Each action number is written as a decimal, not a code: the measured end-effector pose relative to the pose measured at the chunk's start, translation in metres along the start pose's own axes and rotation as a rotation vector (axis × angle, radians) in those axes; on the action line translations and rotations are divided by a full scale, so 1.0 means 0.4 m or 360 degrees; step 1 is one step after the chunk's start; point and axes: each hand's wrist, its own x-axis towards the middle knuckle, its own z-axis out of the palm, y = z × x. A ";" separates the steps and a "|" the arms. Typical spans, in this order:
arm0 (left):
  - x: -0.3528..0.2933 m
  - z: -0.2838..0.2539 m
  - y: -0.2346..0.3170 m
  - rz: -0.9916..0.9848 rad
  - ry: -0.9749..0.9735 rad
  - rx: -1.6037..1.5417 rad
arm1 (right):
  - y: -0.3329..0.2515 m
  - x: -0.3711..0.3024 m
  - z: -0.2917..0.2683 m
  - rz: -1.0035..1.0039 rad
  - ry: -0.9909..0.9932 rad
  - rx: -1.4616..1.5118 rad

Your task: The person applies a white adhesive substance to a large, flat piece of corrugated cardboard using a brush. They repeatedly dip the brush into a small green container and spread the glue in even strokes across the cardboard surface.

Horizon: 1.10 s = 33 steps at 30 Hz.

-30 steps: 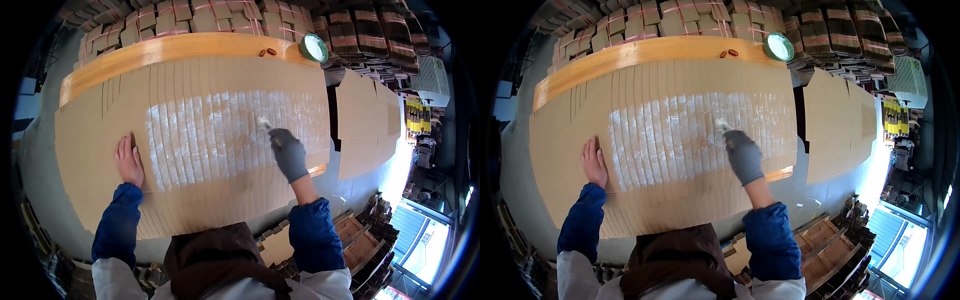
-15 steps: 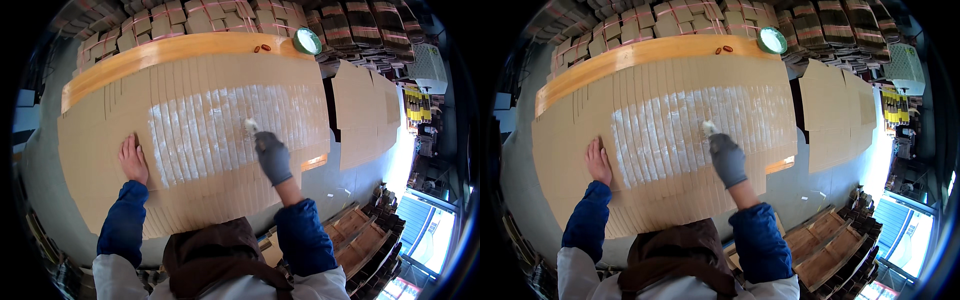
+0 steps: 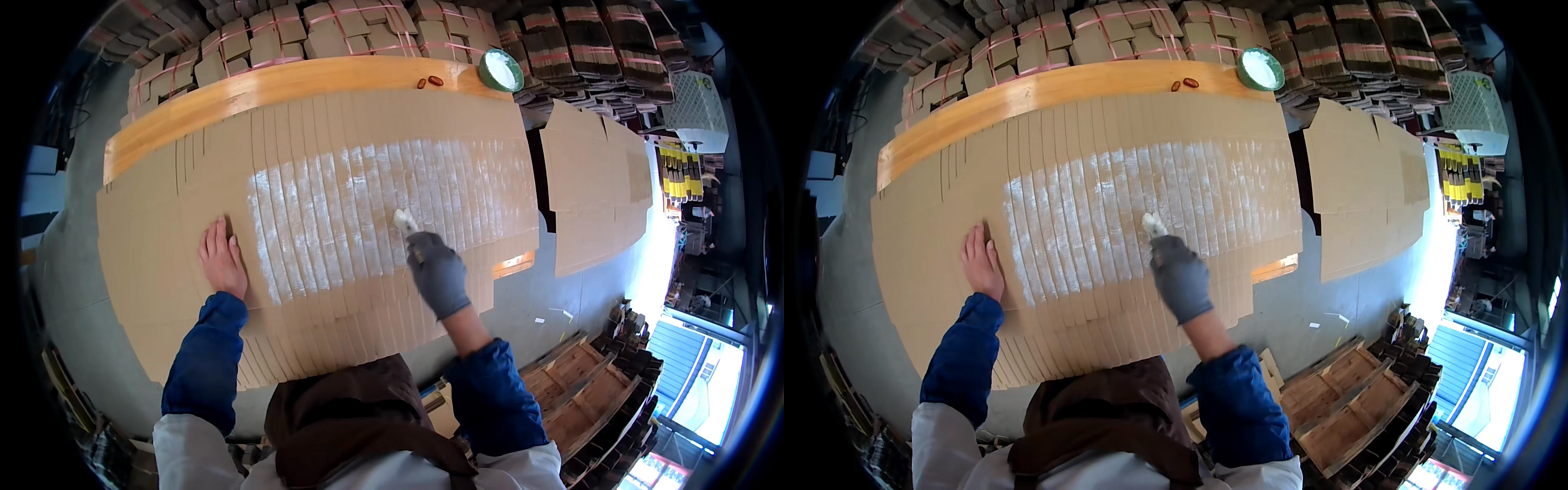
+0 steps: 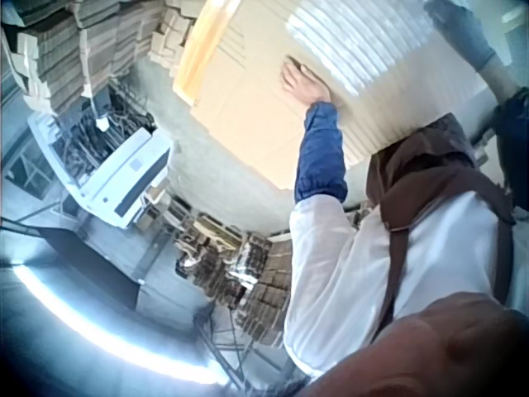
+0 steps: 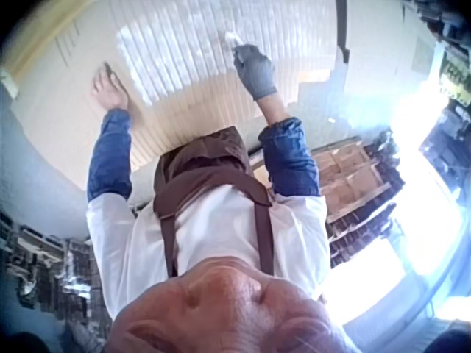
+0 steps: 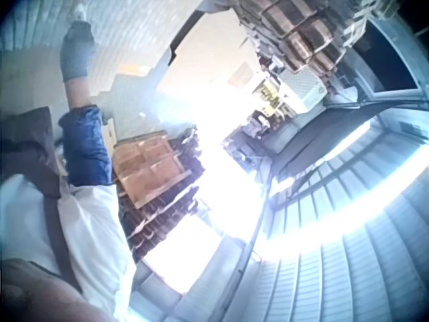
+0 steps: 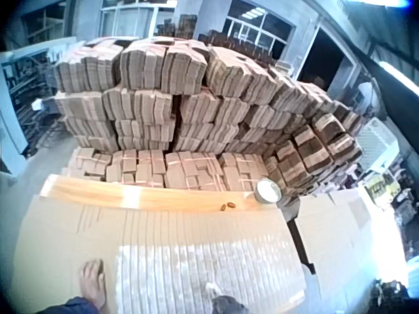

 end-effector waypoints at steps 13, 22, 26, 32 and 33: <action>-0.008 0.015 -0.035 0.0060 -0.0038 0.0055 | 0.235 0.067 -0.078 0.0351 0.0138 -0.0157; 0.002 0.018 -0.024 0.0041 -0.0066 0.0071 | 0.521 0.132 -0.137 0.0447 0.0167 -0.0199; -0.009 0.019 -0.056 0.0015 -0.0061 0.0133 | 0.382 0.178 -0.124 -0.0077 0.0389 0.0100; -0.004 0.004 -0.033 0.0032 -0.0051 0.0198 | 0.476 0.289 -0.152 0.0039 0.0306 -0.0032; -0.003 0.006 -0.027 0.0018 -0.0065 0.0185 | 0.448 0.288 -0.160 -0.0026 0.0343 0.0027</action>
